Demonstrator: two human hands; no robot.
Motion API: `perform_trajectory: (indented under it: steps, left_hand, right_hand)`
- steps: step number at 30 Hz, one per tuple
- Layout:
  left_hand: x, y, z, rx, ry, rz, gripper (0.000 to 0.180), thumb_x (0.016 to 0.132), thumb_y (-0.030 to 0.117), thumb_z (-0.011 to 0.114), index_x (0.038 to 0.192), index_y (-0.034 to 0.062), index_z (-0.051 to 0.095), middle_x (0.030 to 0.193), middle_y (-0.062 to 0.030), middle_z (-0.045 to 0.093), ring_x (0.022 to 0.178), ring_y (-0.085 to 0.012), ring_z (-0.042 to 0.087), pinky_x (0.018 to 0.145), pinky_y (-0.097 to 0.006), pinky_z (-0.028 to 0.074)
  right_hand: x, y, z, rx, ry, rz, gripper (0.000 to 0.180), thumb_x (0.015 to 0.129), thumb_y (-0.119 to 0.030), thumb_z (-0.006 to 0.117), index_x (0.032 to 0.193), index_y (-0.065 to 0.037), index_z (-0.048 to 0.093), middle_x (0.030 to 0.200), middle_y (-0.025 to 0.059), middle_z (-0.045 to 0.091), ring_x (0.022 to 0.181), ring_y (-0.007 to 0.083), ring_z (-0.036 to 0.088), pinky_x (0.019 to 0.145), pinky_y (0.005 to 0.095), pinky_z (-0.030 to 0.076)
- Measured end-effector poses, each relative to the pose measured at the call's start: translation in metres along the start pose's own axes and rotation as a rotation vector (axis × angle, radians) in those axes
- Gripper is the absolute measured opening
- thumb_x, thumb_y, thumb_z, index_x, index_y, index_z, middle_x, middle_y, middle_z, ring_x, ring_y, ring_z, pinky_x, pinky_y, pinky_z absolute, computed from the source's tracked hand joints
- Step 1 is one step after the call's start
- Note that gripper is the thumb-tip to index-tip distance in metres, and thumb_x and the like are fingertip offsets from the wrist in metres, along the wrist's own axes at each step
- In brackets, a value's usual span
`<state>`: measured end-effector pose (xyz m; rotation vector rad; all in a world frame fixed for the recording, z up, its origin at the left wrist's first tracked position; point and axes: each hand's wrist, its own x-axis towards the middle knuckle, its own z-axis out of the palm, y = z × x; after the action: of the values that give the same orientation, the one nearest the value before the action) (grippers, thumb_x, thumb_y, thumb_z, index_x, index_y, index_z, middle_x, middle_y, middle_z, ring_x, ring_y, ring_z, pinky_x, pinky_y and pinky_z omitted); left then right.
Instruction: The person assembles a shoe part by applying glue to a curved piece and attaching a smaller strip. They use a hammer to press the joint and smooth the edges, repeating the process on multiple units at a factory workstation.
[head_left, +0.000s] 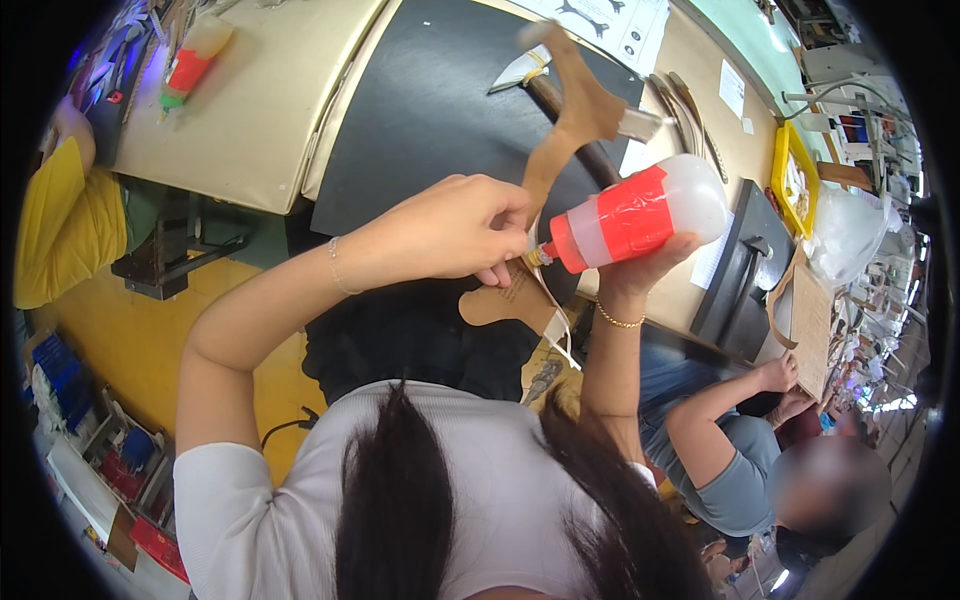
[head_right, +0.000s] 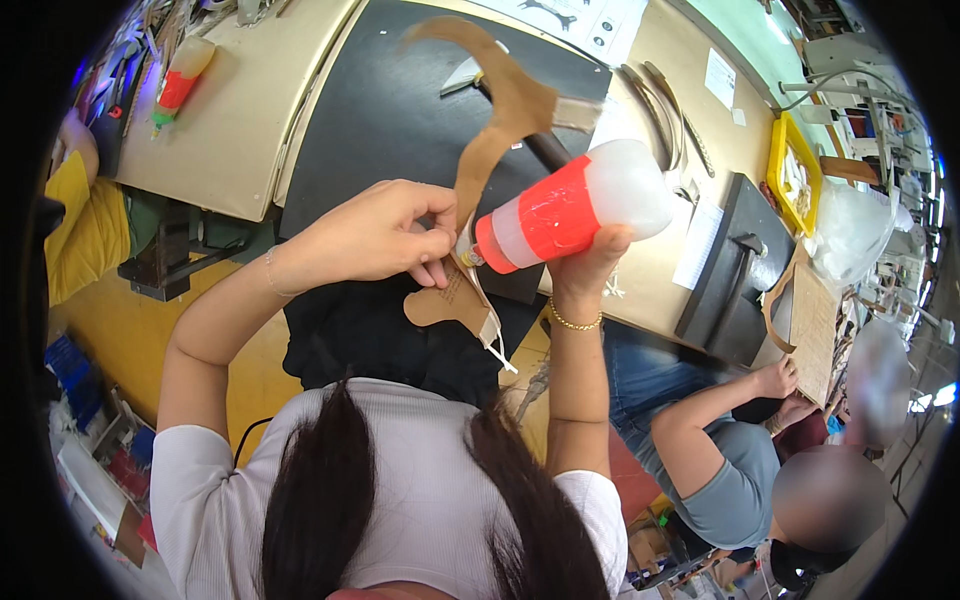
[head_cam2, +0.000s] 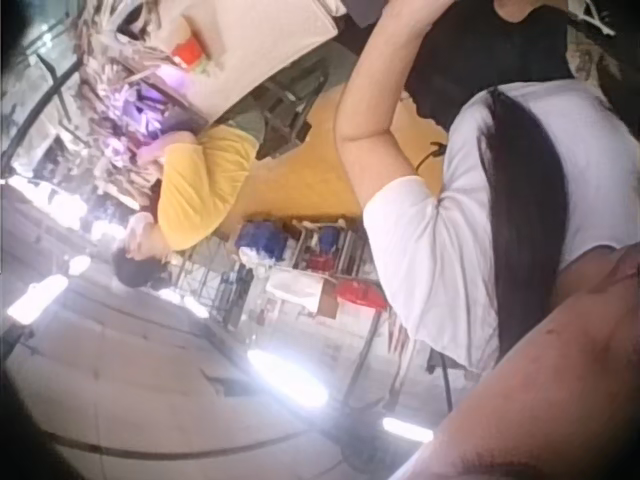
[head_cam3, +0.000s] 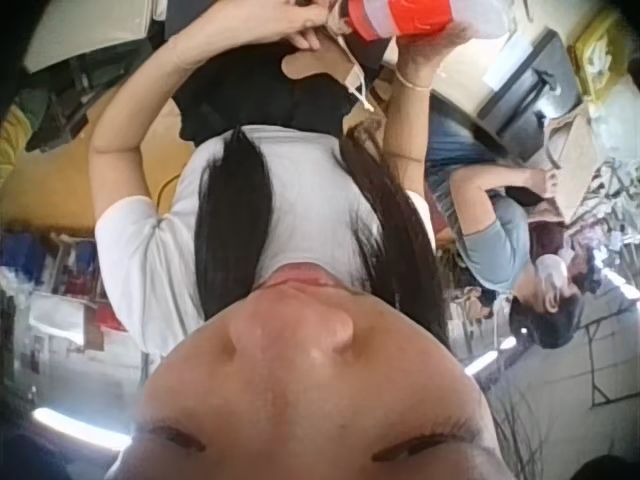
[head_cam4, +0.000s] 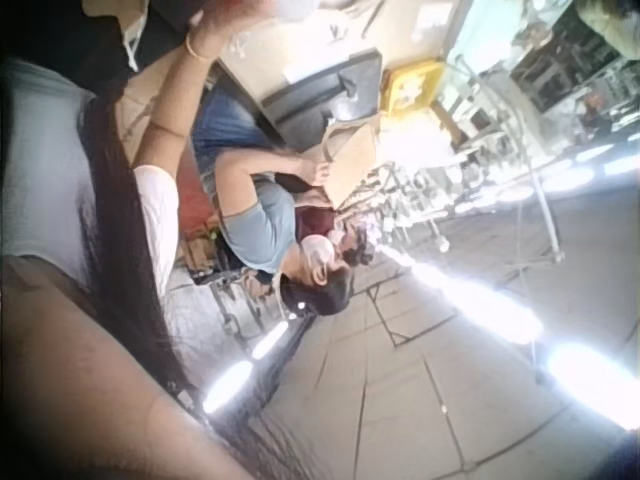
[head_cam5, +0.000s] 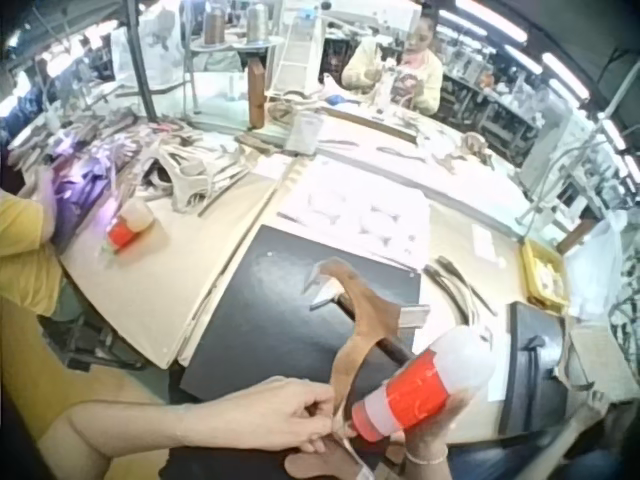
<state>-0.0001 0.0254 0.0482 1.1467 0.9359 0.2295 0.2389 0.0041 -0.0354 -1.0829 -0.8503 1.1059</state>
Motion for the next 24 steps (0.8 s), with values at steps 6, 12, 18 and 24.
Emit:
perform_trajectory:
  steps: [6, 12, 18, 24]
  left_hand:
    - [0.001, 0.006, -0.001, 0.054, -0.004, 0.004, 0.014, 0.089, 0.006, 0.054, 0.085, -0.0067, 0.056, 0.083, -0.0122, 0.068, 0.077, -0.0181, 0.074, 0.069, -0.029, 0.06]
    - [0.004, 0.002, 0.0, 0.093, 0.02, 0.015, 0.02, 0.089, 0.01, 0.055, 0.08, -0.0065, 0.059, 0.074, -0.0153, 0.07, 0.072, -0.021, 0.075, 0.066, -0.031, 0.06]
    - [0.002, 0.002, -0.003, 0.116, 0.01, -0.003, 0.016, 0.091, 0.008, 0.054, 0.085, -0.0067, 0.057, 0.079, -0.0126, 0.068, 0.074, -0.0185, 0.074, 0.068, -0.028, 0.06]
    - [-0.001, -0.002, -0.004, 0.055, 0.05, 0.04, 0.017, 0.097, 0.009, 0.055, 0.087, -0.006, 0.056, 0.084, -0.0111, 0.068, 0.079, -0.0168, 0.074, 0.07, -0.027, 0.06]
  right_hand:
    - [0.0, -0.015, 0.009, 0.019, -0.021, -0.024, 0.104, 0.072, -0.086, 0.059, 0.13, 0.0, 0.047, 0.108, 0.0149, 0.064, 0.09, 0.0291, 0.069, 0.078, 0.0467, 0.062]
    - [0.0, -0.013, 0.001, -0.256, -0.135, -0.197, 0.112, 0.062, -0.087, 0.067, 0.13, 0.002, 0.052, 0.12, 0.012, 0.063, 0.109, 0.0254, 0.063, 0.093, 0.0401, 0.053]
    - [0.01, -0.029, 0.012, -0.01, -0.124, 0.041, 0.108, 0.07, -0.079, 0.07, 0.137, 0.002, 0.045, 0.123, 0.013, 0.062, 0.111, 0.0255, 0.063, 0.095, 0.0404, 0.053]
    - [0.037, -0.052, 0.007, 0.4, -0.02, 0.143, 0.085, 0.087, -0.074, 0.055, 0.121, 0.004, 0.05, 0.099, 0.0162, 0.06, 0.085, 0.0241, 0.062, 0.076, 0.0354, 0.06]
